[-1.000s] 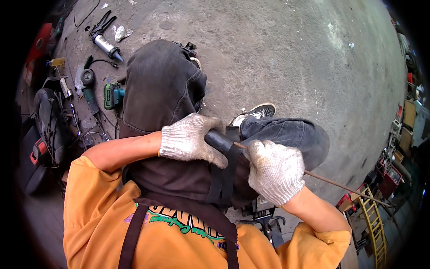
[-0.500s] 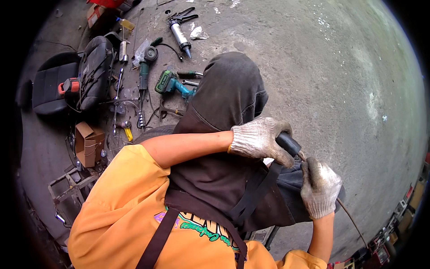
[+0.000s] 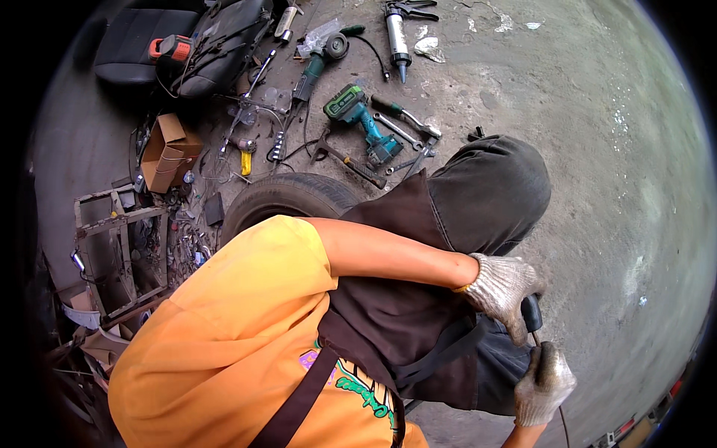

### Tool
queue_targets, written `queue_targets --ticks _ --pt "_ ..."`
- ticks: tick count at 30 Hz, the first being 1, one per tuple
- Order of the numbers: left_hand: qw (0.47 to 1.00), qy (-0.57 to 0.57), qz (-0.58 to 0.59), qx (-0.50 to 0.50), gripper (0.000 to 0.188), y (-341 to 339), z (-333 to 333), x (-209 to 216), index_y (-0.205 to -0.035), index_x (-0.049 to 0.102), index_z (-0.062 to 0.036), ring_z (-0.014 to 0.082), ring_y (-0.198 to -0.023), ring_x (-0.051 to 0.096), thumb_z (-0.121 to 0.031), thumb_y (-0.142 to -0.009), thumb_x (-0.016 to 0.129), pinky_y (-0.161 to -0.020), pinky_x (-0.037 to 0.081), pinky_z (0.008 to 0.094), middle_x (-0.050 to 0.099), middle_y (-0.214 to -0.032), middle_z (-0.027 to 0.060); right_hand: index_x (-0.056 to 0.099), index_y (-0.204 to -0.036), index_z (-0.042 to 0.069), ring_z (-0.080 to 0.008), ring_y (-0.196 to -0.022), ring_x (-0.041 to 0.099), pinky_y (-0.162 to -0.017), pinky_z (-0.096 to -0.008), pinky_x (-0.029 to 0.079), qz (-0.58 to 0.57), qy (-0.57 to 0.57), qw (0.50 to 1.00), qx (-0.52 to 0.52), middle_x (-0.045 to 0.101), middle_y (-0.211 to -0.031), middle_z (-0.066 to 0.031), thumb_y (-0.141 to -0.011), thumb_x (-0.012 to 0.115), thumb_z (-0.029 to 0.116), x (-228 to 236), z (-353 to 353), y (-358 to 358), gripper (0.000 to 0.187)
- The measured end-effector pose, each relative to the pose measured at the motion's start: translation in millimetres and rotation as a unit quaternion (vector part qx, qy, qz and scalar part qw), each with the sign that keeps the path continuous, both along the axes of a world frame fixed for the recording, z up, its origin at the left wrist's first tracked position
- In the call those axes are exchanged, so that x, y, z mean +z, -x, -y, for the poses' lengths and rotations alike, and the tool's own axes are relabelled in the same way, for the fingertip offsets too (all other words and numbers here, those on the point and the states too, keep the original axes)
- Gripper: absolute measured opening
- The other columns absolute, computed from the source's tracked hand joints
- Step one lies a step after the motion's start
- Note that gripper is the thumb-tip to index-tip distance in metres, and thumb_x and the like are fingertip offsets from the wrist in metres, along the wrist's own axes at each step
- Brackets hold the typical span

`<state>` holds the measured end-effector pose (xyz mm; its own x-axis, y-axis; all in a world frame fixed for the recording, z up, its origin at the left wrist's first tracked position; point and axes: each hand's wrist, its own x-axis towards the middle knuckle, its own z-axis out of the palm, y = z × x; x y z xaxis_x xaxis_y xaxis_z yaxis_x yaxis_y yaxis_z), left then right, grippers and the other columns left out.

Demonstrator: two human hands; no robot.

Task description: The person sits on the floor and inserts a metal wire into a black plastic pipe fitting, bending the wire into loops to form a cage-like structure. The person repeatedly adjusts the wire loops and cleans the fitting with a white cloth.

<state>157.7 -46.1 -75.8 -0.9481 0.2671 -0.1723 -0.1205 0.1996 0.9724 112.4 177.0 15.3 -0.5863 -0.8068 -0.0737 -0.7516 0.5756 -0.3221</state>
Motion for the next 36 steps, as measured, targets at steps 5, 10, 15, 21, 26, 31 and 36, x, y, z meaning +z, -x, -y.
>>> queue_targets --ticks 5,10,15,21,26,31,36 --pt "0.999 -0.023 0.038 -0.023 0.062 -6.4 11.7 8.1 -0.093 0.070 0.0032 0.0309 -0.076 0.071 -0.046 -0.059 0.086 -0.067 0.055 0.0400 0.071 -0.079 0.0199 0.065 -0.093 0.000 -0.0421 -0.064 0.060 -0.056 -0.0443 0.045 -0.032 -0.045 0.998 0.014 0.061 -0.075 -0.0201 -0.084 0.063 -0.004 3.7 6.0 -7.1 0.010" --pt "0.998 -0.043 0.047 -0.007 0.064 -10.1 22.0 14.2 -0.098 0.069 0.0032 0.0299 -0.077 0.072 -0.045 -0.061 0.088 -0.068 0.056 0.0386 0.072 -0.083 0.0200 0.066 -0.096 -0.001 -0.0435 -0.069 0.064 -0.059 -0.0426 0.049 -0.010 0.000 0.999 -0.041 0.063 -0.077 -0.0232 -0.088 0.064 -0.002 -11.7 8.7 -25.6 0.008" --pt "0.998 -0.028 0.015 0.047 0.068 -6.6 16.8 6.1 -0.099 0.067 0.0035 0.0317 -0.079 0.072 -0.049 -0.061 0.087 -0.070 0.056 0.0395 0.071 -0.086 0.0214 0.066 -0.094 0.001 -0.0433 -0.071 0.063 -0.062 -0.0440 0.049 0.041 0.026 0.997 -0.064 0.064 -0.079 -0.0217 -0.085 0.065 -0.003 -19.8 13.8 -8.4 0.009" --pt "0.984 -0.072 -0.026 0.161 0.060 -7.4 11.5 21.7 -0.091 0.069 0.0020 0.0351 -0.080 0.072 -0.048 -0.061 0.085 -0.073 0.056 0.0412 0.070 -0.084 0.0244 0.066 -0.097 -0.001 -0.0378 -0.071 0.062 -0.065 -0.0408 0.049 -0.013 0.050 0.999 -0.015 0.062 -0.081 -0.0187 -0.088 0.064 -0.002 -7.3 12.4 24.9 0.009" --pt "0.956 -0.194 0.005 0.219 0.055 -34.4 42.8 71.0 -0.097 0.065 0.0023 0.0242 -0.070 0.070 -0.037 -0.066 0.087 -0.064 0.055 0.0369 0.068 -0.076 0.0170 0.064 -0.108 -0.001 -0.0342 -0.076 0.058 -0.069 -0.0411 0.048 -0.116 0.093 0.989 -0.011 0.059 -0.087 -0.0177 -0.090 0.060 -0.005 11.6 -0.7 58.4 0.019" --pt "0.817 -0.537 0.047 0.206 0.036 -72.7 67.9 60.2 -0.108 0.058 -0.0007 0.0141 -0.068 0.065 -0.014 -0.081 0.077 -0.054 0.053 0.0289 0.063 -0.083 0.0077 0.063 -0.120 0.000 -0.0311 -0.096 0.064 -0.085 -0.0399 0.050 -0.139 0.060 0.986 0.063 0.067 -0.100 -0.0136 -0.090 0.058 -0.010 14.5 43.5 63.7 0.032" --pt "0.756 -0.600 0.031 0.259 0.030 -99.3 125.9 28.4 -0.091 0.063 0.0007 0.0236 -0.069 0.068 -0.028 -0.100 0.059 -0.069 0.056 0.0336 0.068 -0.081 0.0147 0.065 -0.100 0.006 -0.0300 -0.087 0.060 -0.090 -0.0511 0.046 -0.161 0.055 0.951 0.259 0.061 -0.087 -0.0104 -0.071 0.062 -0.003 42.7 154.1 20.8 0.030"
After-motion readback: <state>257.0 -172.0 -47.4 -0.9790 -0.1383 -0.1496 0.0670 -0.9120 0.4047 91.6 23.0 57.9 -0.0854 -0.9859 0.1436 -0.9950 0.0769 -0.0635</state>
